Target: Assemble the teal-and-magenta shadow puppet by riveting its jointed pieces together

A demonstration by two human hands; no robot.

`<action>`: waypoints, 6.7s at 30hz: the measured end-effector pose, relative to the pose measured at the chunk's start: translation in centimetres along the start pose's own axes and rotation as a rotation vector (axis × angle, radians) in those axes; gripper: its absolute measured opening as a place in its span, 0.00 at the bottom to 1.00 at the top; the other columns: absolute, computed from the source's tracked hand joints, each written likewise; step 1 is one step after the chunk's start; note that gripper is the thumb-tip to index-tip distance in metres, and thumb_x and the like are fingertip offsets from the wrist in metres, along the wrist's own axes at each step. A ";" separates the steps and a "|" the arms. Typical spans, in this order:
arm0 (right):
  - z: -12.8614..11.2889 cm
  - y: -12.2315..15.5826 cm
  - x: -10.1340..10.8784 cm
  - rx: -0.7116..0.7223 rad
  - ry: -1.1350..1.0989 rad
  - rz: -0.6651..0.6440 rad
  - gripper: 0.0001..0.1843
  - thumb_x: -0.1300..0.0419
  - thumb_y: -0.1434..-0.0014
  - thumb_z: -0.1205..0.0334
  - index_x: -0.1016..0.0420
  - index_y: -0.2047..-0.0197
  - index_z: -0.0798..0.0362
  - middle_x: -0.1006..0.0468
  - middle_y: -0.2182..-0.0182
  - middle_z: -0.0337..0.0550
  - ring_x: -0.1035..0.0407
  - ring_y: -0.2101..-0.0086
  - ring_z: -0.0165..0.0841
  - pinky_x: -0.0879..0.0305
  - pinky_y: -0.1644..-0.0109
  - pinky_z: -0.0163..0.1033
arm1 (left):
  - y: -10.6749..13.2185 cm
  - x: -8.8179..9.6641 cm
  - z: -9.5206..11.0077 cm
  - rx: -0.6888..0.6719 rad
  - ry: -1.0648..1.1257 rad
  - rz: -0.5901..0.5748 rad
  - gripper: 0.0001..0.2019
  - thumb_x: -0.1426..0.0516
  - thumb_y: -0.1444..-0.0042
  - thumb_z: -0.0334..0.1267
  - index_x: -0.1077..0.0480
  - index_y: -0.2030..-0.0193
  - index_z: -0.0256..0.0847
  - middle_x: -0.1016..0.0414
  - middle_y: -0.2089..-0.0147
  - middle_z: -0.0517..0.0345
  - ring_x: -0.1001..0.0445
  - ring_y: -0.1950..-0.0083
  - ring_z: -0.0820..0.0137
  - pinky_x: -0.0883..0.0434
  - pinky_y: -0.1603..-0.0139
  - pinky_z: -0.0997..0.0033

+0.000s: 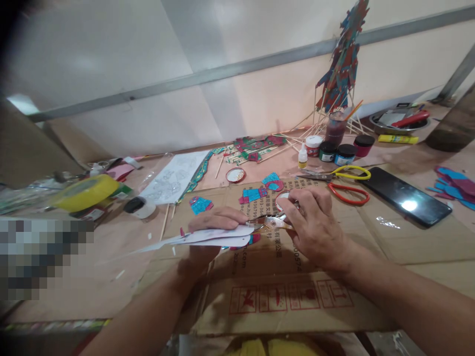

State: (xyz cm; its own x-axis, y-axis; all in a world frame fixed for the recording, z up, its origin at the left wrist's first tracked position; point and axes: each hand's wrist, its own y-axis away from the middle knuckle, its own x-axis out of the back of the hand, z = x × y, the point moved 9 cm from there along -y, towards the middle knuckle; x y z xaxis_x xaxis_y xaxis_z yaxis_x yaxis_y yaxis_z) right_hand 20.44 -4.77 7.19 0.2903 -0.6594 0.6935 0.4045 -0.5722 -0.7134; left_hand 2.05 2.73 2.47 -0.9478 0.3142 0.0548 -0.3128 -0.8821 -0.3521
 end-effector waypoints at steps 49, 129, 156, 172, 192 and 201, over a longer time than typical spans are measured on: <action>0.7 3.3 -8.8 -0.586 -0.893 -0.945 0.22 0.46 0.37 0.43 0.21 0.62 0.52 0.20 0.65 0.44 0.30 0.65 0.38 0.35 0.58 0.41 | -0.5 -1.1 -2.9 0.587 0.093 0.075 0.07 0.33 0.52 0.37 0.22 0.73 0.35 0.19 0.76 0.50 0.25 0.79 0.69 0.35 0.81 0.76; 4.7 1.5 -6.0 -0.397 -0.399 -0.542 0.18 0.49 0.43 0.70 0.25 0.52 0.49 0.21 0.52 0.49 0.28 0.52 0.43 0.31 0.48 0.47 | -3.5 10.3 -1.4 0.363 0.263 0.537 0.13 0.28 0.66 0.35 0.27 0.77 0.35 0.24 0.79 0.57 0.30 0.79 0.76 0.36 0.81 0.80; 10.3 -5.3 -17.5 -0.585 -0.048 -0.948 0.26 0.33 0.48 0.42 0.20 0.60 0.59 0.19 0.69 0.57 0.25 0.68 0.42 0.39 0.69 0.38 | -4.1 5.8 -3.3 0.402 0.503 0.332 0.12 0.29 0.57 0.33 0.28 0.72 0.35 0.26 0.77 0.59 0.29 0.76 0.77 0.30 0.73 0.78; 9.0 -8.3 -18.1 -0.584 -0.409 -0.831 0.11 0.35 0.49 0.65 0.21 0.59 0.54 0.17 0.65 0.44 0.25 0.67 0.34 0.33 0.66 0.34 | -4.0 5.5 -5.2 0.433 0.504 0.365 0.14 0.29 0.56 0.33 0.31 0.73 0.37 0.30 0.79 0.63 0.31 0.78 0.78 0.33 0.76 0.77; 2.4 -11.5 -13.2 -0.563 -0.512 -0.843 0.11 0.30 0.53 0.60 0.21 0.65 0.52 0.21 0.71 0.41 0.29 0.70 0.34 0.35 0.66 0.38 | -3.8 4.9 -5.6 0.381 0.056 0.280 0.22 0.29 0.62 0.48 0.37 0.83 0.40 0.36 0.84 0.64 0.40 0.81 0.78 0.43 0.79 0.74; 3.8 -7.8 -10.9 -0.532 -0.402 -0.725 0.16 0.48 0.33 0.52 0.24 0.57 0.54 0.20 0.64 0.49 0.28 0.64 0.38 0.38 0.63 0.39 | -3.7 6.6 -4.7 0.362 0.146 0.415 0.23 0.30 0.62 0.44 0.41 0.83 0.41 0.40 0.84 0.65 0.43 0.82 0.79 0.48 0.81 0.75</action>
State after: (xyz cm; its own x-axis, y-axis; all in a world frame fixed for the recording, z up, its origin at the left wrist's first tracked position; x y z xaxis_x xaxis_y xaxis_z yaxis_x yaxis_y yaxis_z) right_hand 17.45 8.71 5.61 0.4391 0.0960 0.8933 0.1864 -0.9824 0.0139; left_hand -2.71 9.75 -0.25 -0.9853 -0.0622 -0.1591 0.0586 -0.9979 0.0274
